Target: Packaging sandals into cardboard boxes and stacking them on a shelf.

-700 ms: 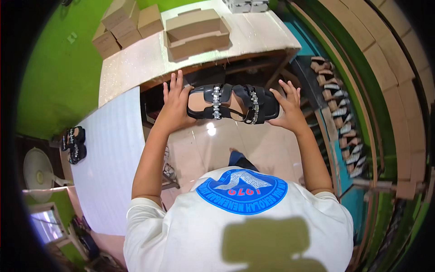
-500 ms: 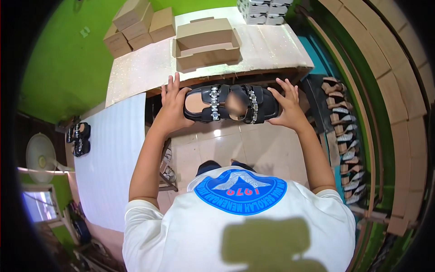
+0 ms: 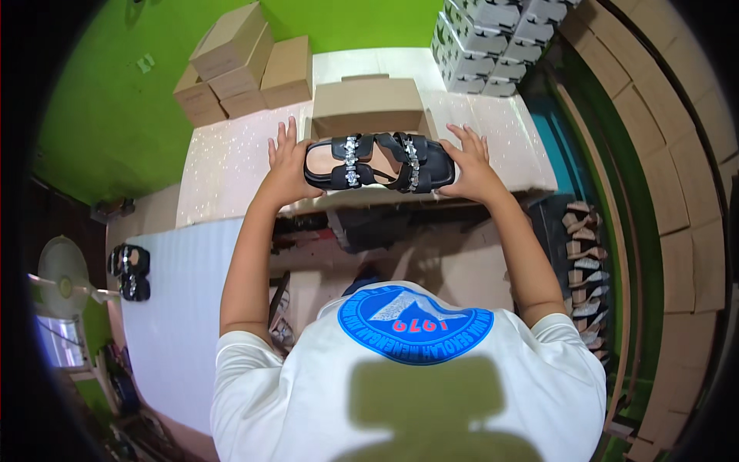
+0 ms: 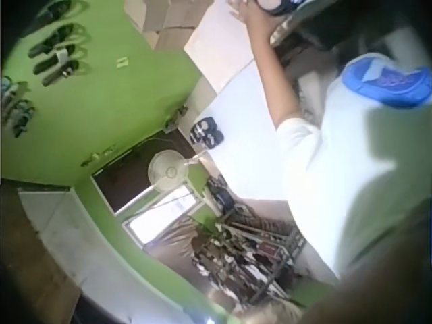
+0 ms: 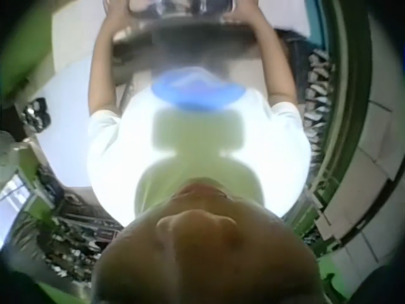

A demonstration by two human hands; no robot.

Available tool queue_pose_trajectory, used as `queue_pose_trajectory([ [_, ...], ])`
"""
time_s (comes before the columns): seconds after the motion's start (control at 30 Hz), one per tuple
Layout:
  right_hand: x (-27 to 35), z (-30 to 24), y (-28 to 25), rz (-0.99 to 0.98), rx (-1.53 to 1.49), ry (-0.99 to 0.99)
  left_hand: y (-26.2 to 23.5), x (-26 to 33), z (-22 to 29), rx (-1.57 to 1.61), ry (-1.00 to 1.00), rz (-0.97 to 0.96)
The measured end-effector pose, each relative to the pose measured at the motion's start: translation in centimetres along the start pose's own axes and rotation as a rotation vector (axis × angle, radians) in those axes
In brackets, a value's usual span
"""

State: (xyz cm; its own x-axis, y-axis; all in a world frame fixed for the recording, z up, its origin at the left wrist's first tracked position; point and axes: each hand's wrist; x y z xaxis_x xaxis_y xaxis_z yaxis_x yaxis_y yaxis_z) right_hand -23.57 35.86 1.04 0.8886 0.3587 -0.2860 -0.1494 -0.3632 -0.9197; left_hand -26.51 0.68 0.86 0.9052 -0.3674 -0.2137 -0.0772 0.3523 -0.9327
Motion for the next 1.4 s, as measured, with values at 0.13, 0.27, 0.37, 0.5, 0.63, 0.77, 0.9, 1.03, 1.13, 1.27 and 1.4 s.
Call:
queue_pose_trajectory([
  [0.13, -5.2, 3.0, 1.9, -0.092, -0.101, 0.058, 1.7, -5.7, -3.3, 0.022, 0.004, -0.100],
  [0.27, -8.8, 5.0, 3.2, -0.119, -0.091, 0.052, 3.7, -9.3, -6.1, 0.059, 0.043, -0.126],
  [0.37, -9.8, 6.4, 4.9, -0.172, -0.091, 0.113, 4.6, -11.2, -6.3, -0.030, 0.057, -0.191],
  [0.5, -10.2, 7.2, 6.5, -0.263, -0.031, 0.122, 5.2, -12.5, -5.7, -0.136, 0.057, -0.293],
  [0.63, -11.1, 7.0, 7.3, -0.283, 0.042, 0.081, 5.9, -12.7, -5.4, -0.271, 0.047, -0.332],
  [0.77, -11.0, 6.3, 8.1, -0.344, 0.197, 0.078, 7.2, -11.8, -4.8, -0.355, 0.024, -0.382],
  [0.9, -10.6, 6.4, 8.2, -0.260, 0.179, 0.173, 7.2, -11.0, -4.5, -0.290, -0.060, -0.236],
  [1.03, -8.4, 8.7, 8.2, -0.198, -0.006, 0.346, 7.7, -8.7, -5.7, -0.056, -0.330, -0.088],
  [1.13, -6.7, 9.6, 8.4, -0.296, -0.125, 0.397, 8.9, -5.9, -7.4, 0.215, -0.503, -0.124],
  [1.27, -5.4, 8.3, 8.7, -0.374, -0.280, 0.238, 9.6, -4.3, -6.9, 0.487, -0.391, -0.159],
  [1.4, -5.2, 7.5, 9.6, -0.337, -0.223, 0.230, 9.3, -4.8, -4.3, 0.393, -0.363, -0.279],
])
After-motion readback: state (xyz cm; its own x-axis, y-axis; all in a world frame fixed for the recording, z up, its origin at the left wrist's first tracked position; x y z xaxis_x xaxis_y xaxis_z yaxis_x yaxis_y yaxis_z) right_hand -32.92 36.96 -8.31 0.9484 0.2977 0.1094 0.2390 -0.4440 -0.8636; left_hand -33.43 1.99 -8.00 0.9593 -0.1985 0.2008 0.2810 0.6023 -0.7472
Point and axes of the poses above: each hand's wrist, its own x-axis away from the middle knuckle, its own y-axis out of the palm, z = x × y, and after that the axes turned 1 degree about -x, right-handed
